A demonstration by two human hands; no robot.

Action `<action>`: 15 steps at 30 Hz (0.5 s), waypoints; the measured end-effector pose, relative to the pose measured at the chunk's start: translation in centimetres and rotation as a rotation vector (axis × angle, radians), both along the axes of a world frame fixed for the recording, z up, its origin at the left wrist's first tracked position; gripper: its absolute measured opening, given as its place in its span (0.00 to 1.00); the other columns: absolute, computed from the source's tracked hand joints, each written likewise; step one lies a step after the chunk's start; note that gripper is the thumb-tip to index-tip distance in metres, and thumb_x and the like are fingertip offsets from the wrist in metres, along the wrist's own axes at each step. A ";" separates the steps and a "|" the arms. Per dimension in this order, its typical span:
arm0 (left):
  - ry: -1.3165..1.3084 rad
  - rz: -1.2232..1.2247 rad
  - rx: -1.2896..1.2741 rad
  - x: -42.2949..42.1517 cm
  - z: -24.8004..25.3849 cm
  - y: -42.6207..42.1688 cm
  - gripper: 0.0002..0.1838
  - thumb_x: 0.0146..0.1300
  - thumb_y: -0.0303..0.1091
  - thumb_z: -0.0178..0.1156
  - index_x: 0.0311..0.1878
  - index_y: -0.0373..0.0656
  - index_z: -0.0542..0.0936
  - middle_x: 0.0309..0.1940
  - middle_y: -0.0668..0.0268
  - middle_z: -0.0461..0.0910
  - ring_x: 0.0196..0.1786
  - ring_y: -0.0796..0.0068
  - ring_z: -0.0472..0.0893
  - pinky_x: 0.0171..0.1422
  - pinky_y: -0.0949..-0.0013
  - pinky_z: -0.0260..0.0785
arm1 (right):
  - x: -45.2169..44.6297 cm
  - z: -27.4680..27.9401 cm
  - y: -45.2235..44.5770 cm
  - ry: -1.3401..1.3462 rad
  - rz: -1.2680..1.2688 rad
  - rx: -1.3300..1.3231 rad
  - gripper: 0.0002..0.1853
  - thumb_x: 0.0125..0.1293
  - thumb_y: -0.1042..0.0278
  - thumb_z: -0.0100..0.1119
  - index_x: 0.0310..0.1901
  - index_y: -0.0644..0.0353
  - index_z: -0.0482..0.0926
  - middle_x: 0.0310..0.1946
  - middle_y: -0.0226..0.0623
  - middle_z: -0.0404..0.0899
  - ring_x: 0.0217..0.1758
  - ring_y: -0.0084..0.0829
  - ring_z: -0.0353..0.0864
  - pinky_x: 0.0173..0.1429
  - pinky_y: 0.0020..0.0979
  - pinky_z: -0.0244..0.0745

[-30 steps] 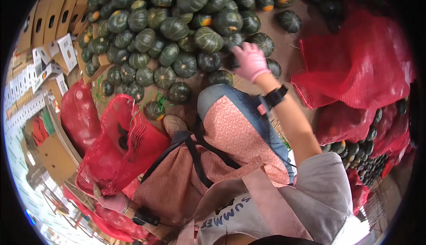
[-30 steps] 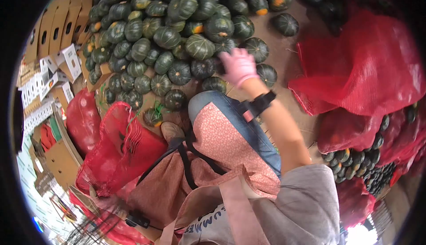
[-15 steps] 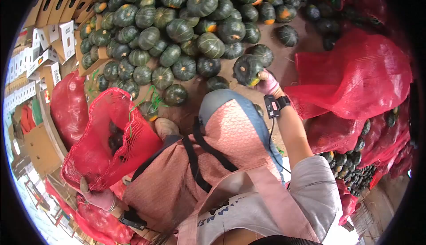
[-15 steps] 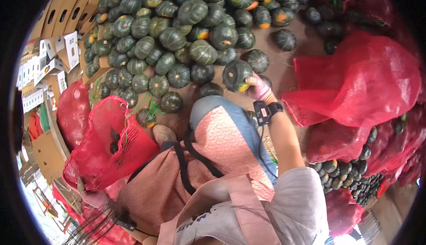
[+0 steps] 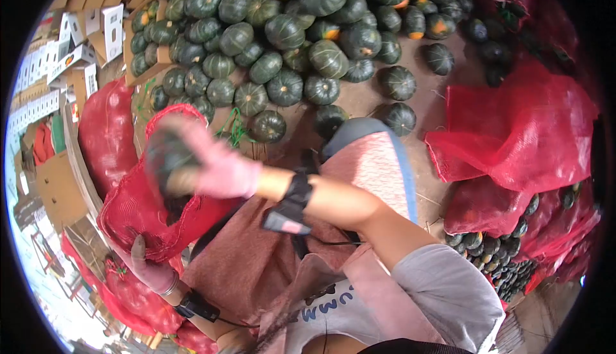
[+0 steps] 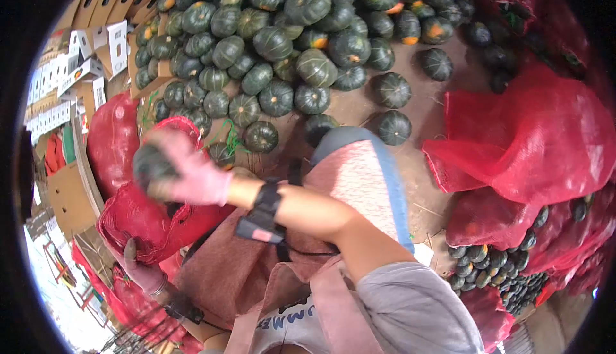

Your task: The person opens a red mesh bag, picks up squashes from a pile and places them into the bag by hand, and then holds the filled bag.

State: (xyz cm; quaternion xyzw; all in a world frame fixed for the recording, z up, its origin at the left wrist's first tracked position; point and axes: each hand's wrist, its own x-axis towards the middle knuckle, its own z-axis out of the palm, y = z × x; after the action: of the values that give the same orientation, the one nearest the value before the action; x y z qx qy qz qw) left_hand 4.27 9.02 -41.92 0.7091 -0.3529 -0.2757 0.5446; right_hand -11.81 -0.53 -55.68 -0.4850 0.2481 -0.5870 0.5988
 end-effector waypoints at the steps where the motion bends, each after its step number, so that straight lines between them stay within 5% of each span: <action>1: 0.068 0.014 -0.028 1.1 0.0 0.7 0.33 0.53 0.23 0.56 0.65 0.42 0.64 0.61 0.56 0.64 0.57 0.62 0.71 0.58 0.64 0.69 | 1.3 1.0 0.8 -0.039 0.101 -0.121 0.42 0.50 0.59 0.68 0.64 0.58 0.57 0.58 0.48 0.61 0.64 0.43 0.62 0.64 0.37 0.63; 3: -0.811 -0.188 -0.064 4.2 -0.6 2.5 0.28 0.51 0.19 0.57 0.59 0.41 0.69 0.62 0.55 0.65 0.57 0.60 0.72 0.57 0.64 0.70 | 1.8 -0.6 2.0 -0.019 0.403 -0.274 0.25 0.54 0.62 0.66 0.53 0.59 0.72 0.49 0.45 0.73 0.53 0.42 0.74 0.57 0.36 0.70; 4: -0.994 -0.169 -0.079 5.3 -1.2 3.5 0.26 0.51 0.19 0.58 0.57 0.40 0.71 0.59 0.54 0.67 0.56 0.60 0.72 0.57 0.63 0.70 | 1.0 -2.2 2.3 0.005 0.640 -0.324 0.19 0.55 0.63 0.65 0.48 0.59 0.77 0.45 0.42 0.77 0.49 0.41 0.77 0.54 0.36 0.72; 7: -0.851 0.004 -0.039 7.4 -1.3 6.5 0.19 0.51 0.17 0.60 0.49 0.35 0.76 0.52 0.52 0.73 0.53 0.59 0.75 0.58 0.61 0.69 | -6.6 -5.1 4.8 0.288 0.150 0.275 0.11 0.56 0.65 0.64 0.39 0.60 0.80 0.40 0.40 0.80 0.43 0.34 0.80 0.48 0.31 0.74; 8: -0.974 -0.061 -0.043 7.7 -1.2 6.6 0.18 0.51 0.17 0.60 0.49 0.34 0.76 0.49 0.55 0.76 0.51 0.61 0.75 0.58 0.62 0.70 | -9.0 -8.3 6.3 0.649 -0.181 0.325 0.11 0.55 0.67 0.64 0.39 0.60 0.79 0.39 0.39 0.80 0.42 0.33 0.79 0.49 0.30 0.74; 9: -0.989 -0.057 -0.039 7.2 -1.2 6.5 0.19 0.51 0.17 0.60 0.49 0.34 0.76 0.48 0.56 0.76 0.51 0.61 0.76 0.58 0.62 0.70 | -11.3 -10.8 8.1 0.904 -0.468 0.586 0.15 0.54 0.68 0.65 0.43 0.62 0.77 0.38 0.39 0.79 0.42 0.32 0.78 0.48 0.30 0.74; 11: -1.024 -0.053 -0.043 5.3 -1.2 5.7 0.19 0.50 0.17 0.60 0.49 0.33 0.76 0.48 0.57 0.76 0.51 0.63 0.76 0.57 0.63 0.70 | -17.0 -18.9 13.7 0.769 -0.819 1.157 0.29 0.50 0.68 0.67 0.54 0.61 0.68 0.39 0.47 0.77 0.42 0.36 0.77 0.49 0.31 0.73; 14: -1.157 -0.026 -0.058 4.1 -1.2 5.2 0.16 0.54 0.20 0.58 0.49 0.33 0.76 0.47 0.56 0.76 0.50 0.60 0.76 0.57 0.60 0.71 | -20.1 -16.5 12.6 1.327 -0.635 1.754 0.48 0.39 0.55 0.74 0.61 0.61 0.58 0.57 0.53 0.67 0.57 0.45 0.70 0.58 0.40 0.68; 15: -1.171 -0.019 -0.070 4.6 -1.0 5.6 0.15 0.56 0.22 0.56 0.48 0.33 0.76 0.47 0.55 0.76 0.50 0.59 0.76 0.56 0.59 0.72 | -20.0 -17.2 13.8 1.224 -0.654 1.850 0.50 0.37 0.53 0.74 0.61 0.61 0.57 0.58 0.53 0.64 0.59 0.46 0.69 0.59 0.41 0.67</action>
State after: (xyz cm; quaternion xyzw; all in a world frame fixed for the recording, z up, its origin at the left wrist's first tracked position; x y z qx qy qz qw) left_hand 8.92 14.58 -42.96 0.7219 -0.6102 0.1689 0.2795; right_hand -31.85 13.28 -72.83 0.0231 0.9454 0.0253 0.3242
